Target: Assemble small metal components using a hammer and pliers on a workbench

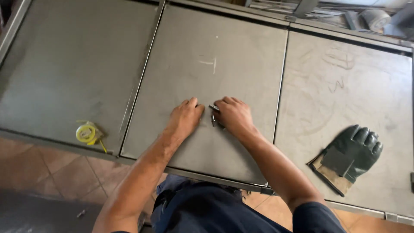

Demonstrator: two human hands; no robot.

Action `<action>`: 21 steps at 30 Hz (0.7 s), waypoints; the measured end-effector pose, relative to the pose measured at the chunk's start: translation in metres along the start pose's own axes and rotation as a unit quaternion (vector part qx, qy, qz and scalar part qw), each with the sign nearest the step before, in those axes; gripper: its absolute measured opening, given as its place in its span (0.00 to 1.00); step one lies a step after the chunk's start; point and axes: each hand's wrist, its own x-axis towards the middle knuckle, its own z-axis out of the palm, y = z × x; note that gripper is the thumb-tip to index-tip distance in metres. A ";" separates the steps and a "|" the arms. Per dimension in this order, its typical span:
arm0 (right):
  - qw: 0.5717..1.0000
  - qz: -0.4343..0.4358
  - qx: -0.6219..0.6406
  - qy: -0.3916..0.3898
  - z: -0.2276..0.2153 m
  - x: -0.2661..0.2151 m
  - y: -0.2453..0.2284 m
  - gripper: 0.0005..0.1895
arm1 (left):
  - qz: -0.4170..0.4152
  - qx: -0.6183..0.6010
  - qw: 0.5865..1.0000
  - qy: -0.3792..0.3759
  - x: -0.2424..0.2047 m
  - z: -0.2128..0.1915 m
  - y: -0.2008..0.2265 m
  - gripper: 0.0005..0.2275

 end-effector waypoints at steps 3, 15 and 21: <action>0.996 -0.035 -0.082 0.004 0.040 0.015 0.008 0.09 | 0.014 -0.001 1.000 0.009 -0.003 0.002 -0.004 0.07; 0.682 0.225 0.685 0.125 -0.016 -0.121 -0.049 0.12 | -0.050 -0.589 0.807 -0.009 -0.085 -0.022 0.028 0.22; 0.585 0.383 0.679 0.225 0.021 -0.292 -0.122 0.06 | -0.028 -0.893 0.364 -0.265 -0.145 0.069 0.111 0.13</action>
